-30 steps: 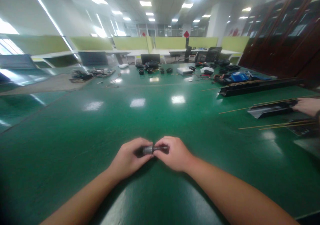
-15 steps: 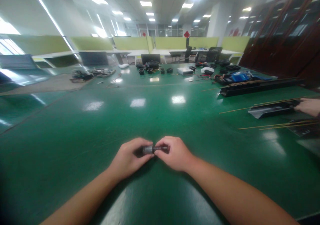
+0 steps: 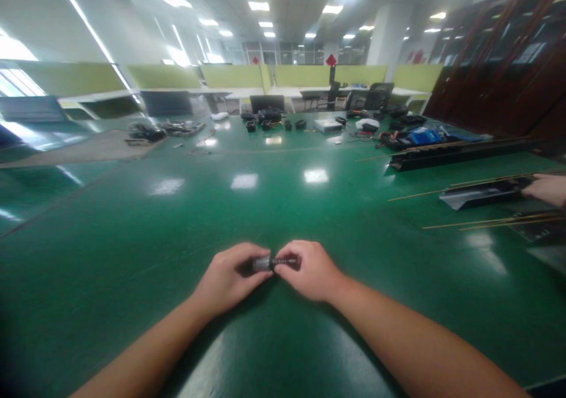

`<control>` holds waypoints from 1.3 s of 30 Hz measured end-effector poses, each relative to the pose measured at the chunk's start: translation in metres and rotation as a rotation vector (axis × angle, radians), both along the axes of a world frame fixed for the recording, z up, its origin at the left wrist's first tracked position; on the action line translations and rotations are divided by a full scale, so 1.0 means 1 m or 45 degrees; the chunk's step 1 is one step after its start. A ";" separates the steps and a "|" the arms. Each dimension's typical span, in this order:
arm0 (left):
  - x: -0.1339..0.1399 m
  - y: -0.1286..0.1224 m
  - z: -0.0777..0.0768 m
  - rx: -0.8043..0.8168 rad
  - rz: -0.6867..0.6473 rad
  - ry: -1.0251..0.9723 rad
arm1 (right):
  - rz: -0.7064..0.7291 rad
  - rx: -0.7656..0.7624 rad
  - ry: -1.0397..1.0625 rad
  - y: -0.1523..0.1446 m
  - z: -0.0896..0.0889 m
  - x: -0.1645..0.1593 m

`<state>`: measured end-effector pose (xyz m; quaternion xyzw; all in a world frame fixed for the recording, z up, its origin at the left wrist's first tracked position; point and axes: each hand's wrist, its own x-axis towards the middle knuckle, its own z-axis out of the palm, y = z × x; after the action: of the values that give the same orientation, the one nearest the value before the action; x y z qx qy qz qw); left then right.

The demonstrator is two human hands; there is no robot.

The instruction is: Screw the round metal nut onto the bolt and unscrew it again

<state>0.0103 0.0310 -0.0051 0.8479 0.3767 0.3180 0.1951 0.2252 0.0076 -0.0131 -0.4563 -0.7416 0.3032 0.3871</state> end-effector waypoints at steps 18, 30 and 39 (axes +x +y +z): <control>-0.002 0.002 -0.001 0.026 0.001 0.015 | -0.011 -0.010 0.004 0.001 -0.001 0.001; -0.004 0.002 0.001 0.043 -0.001 0.006 | -0.057 -0.020 0.008 0.002 -0.004 0.002; -0.006 0.004 0.001 0.058 0.034 0.013 | -0.103 -0.016 -0.002 0.003 -0.004 0.002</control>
<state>0.0043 0.0349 -0.0041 0.8486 0.3816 0.3246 0.1697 0.2276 0.0111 -0.0167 -0.4885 -0.7210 0.2915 0.3956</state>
